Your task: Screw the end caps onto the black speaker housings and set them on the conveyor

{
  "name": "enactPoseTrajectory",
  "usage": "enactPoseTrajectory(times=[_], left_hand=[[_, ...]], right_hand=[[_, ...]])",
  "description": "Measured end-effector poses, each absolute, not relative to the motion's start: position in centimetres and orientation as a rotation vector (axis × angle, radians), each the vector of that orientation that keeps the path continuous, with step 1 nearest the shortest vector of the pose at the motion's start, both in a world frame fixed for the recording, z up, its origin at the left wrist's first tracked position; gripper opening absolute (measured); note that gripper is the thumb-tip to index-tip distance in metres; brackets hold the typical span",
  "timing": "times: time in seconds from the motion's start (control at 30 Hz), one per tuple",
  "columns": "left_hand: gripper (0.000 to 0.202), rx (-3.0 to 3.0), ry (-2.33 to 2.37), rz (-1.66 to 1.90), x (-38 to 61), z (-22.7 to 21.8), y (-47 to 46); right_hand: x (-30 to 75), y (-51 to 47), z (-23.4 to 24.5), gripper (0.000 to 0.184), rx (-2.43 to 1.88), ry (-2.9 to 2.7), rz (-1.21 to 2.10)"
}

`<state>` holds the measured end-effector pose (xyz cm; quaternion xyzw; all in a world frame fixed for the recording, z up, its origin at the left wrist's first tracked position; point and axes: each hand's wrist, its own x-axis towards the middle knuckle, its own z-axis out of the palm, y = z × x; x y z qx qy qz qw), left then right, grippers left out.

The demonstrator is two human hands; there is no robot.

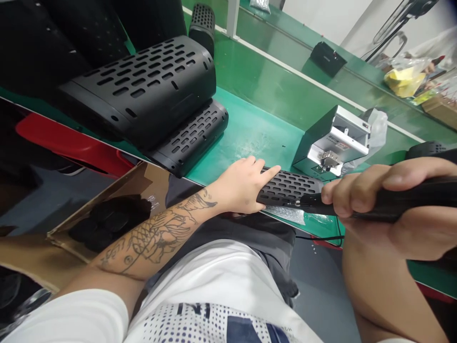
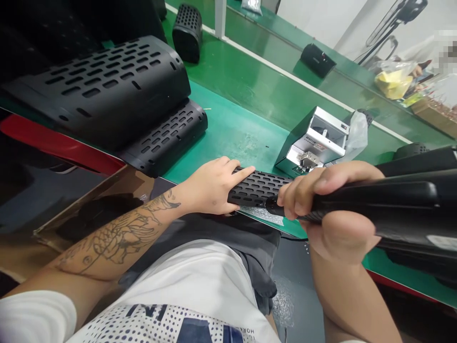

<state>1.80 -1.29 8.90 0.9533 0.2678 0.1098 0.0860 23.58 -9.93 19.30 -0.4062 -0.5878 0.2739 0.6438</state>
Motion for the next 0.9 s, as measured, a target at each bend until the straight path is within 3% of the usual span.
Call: enactPoseTrajectory(times=[0.4, 0.9], left_hand=[[0.102, 2.817, 0.807, 0.311, 1.9, 9.4, -1.6], [0.102, 2.820, 0.795, 0.309, 1.8, 9.3, -1.5]], right_hand=[[23.6, -9.4, 17.0, 0.036, -0.728, -1.483, 0.822], [22.9, -11.4, 15.9, 0.046, -0.767, -1.411, 0.951]])
